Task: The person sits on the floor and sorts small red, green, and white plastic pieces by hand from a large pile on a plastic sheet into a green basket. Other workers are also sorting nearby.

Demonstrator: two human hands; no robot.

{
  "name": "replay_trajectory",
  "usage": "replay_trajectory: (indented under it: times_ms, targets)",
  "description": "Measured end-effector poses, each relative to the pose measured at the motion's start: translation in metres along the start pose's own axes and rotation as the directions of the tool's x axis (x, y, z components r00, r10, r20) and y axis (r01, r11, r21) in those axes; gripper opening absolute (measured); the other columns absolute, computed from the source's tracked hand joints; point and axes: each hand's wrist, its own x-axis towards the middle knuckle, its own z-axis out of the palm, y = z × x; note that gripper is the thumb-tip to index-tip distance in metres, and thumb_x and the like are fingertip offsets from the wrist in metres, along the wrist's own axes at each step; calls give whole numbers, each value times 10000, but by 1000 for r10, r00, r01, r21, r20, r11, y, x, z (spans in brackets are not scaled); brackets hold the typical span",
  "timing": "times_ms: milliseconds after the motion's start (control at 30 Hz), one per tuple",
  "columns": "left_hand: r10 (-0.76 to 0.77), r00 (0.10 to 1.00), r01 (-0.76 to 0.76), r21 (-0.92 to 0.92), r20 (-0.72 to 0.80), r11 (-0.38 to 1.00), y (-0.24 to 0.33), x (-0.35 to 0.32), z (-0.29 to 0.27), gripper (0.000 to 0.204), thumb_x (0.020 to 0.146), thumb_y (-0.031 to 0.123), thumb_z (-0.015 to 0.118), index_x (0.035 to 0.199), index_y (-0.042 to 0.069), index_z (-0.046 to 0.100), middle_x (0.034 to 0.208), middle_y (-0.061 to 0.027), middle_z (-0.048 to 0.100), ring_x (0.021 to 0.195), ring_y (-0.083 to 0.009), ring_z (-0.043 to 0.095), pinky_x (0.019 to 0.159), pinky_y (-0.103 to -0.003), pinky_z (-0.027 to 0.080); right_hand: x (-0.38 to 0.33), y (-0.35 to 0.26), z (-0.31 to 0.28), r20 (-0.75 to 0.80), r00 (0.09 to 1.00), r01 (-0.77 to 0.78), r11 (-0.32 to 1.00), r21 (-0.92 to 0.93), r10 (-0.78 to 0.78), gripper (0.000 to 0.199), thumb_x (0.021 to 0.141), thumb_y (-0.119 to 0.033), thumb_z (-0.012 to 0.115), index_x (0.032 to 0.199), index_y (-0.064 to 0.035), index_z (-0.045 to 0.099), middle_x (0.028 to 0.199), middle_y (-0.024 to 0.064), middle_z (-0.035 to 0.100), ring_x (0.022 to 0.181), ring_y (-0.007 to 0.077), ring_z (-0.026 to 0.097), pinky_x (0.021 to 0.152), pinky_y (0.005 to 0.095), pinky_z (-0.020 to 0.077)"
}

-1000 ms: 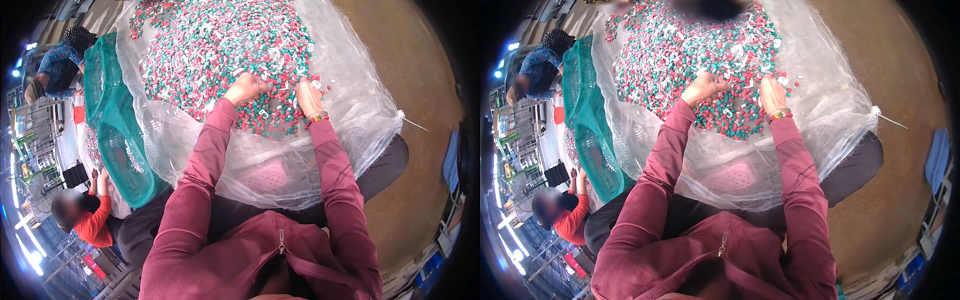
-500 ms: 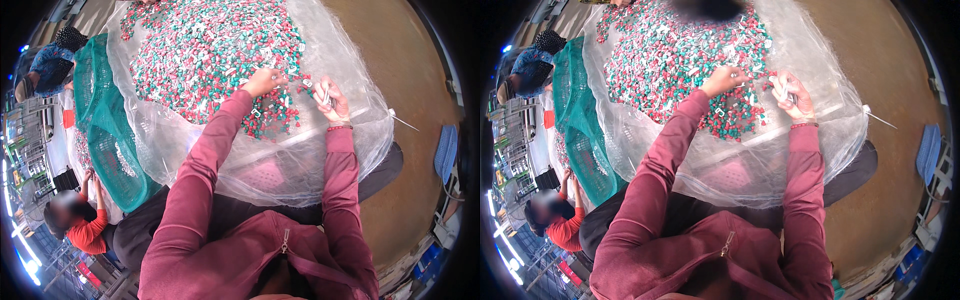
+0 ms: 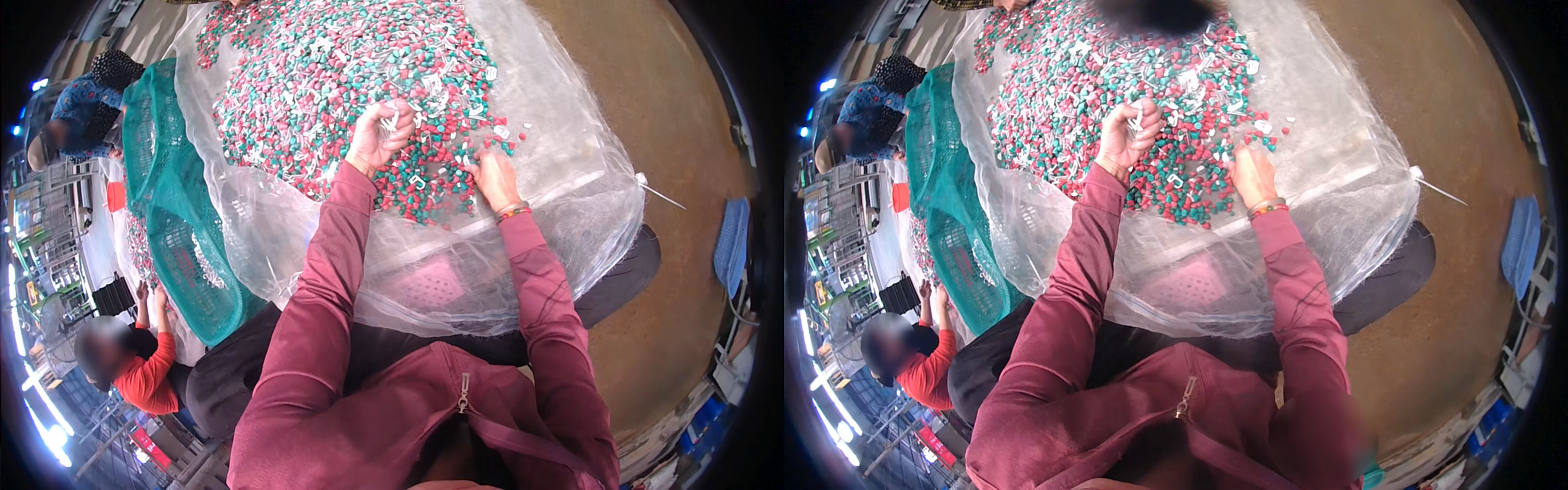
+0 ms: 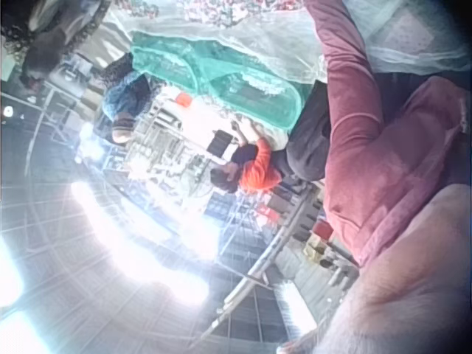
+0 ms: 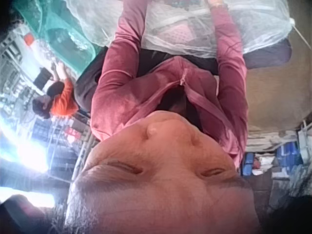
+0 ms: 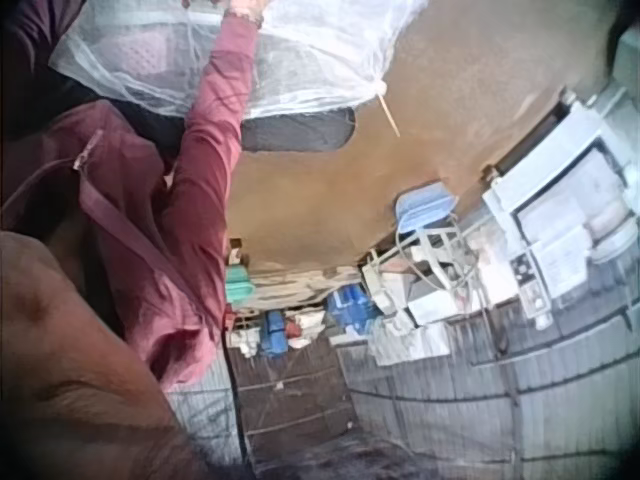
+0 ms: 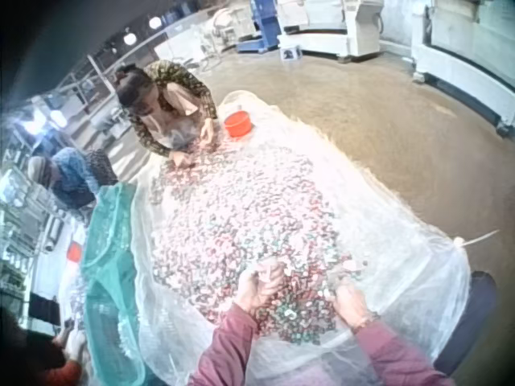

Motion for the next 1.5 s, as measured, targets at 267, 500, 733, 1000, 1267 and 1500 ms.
replay_trajectory:
  times_ms: [267, 500, 733, 1000, 1267, 1500]
  targets:
    - [-63, 952, 210, 487, -299, 848, -5, 16, 16, 306, 958, 260, 512, 952, -33, 600, 677, 18, 485, 455, -33, 367, 348, -159, 259, 8, -11, 22, 49, 988, 148, 988, -53, -146, 88, 743, -55, 582, 778, 16, 619, 738, 249, 628, 697, 393, 638, 627, 480, 508]
    - [125, 928, -88, 120, -350, 989, -15, 11, 4, 399, 905, 476, 547, 906, 85, 630, 751, -11, 631, 574, -136, 579, 464, -264, 455, 32, -12, -50, 377, 923, -384, -260, 886, -78, 155, 870, -65, 555, 1020, -27, 555, 815, 34, 546, 675, 108, 505, 544, 217, 413]
    - [142, 917, -353, -591, -374, 725, -72, 5, -1, 658, 923, 596, 374, 1235, 35, 518, 976, -121, 605, 854, -235, 603, 795, -392, 522, 52, -93, -56, 243, 970, -213, -427, 879, 17, 190, 896, -233, 492, 871, -50, 532, 885, 83, 567, 842, 198, 542, 690, 296, 455]
    - [429, 645, -695, -253, -633, 673, -50, -29, -4, 398, 946, 377, 445, 1115, 67, 629, 1070, -18, 617, 1025, -135, 526, 948, -287, 396, 34, -202, -13, -192, 768, 640, 749, 175, -611, 318, 959, -255, 408, 1080, 6, 544, 997, 161, 534, 972, 333, 467, 888, 452, 357]
    - [725, 407, -768, -638, -556, -58, 132, -111, -18, 263, 840, 159, 483, 1017, 6, 604, 960, -140, 629, 923, -308, 607, 878, -438, 514, 40, -288, -48, -369, 702, 710, 560, 427, -609, 295, 951, -130, 407, 1165, 31, 530, 1098, 164, 538, 1051, 307, 501, 920, 395, 382]
    - [689, 227, -970, -226, -688, 94, 401, -249, -31, 737, 905, 574, 374, 1450, 114, 189, 1455, -236, 210, 1307, -528, 213, 1021, -711, 188, 65, -211, -90, -437, 794, 579, 744, 333, -422, 353, 955, -142, 430, 1275, -2, 483, 1105, 149, 542, 1011, 254, 545, 867, 366, 431]
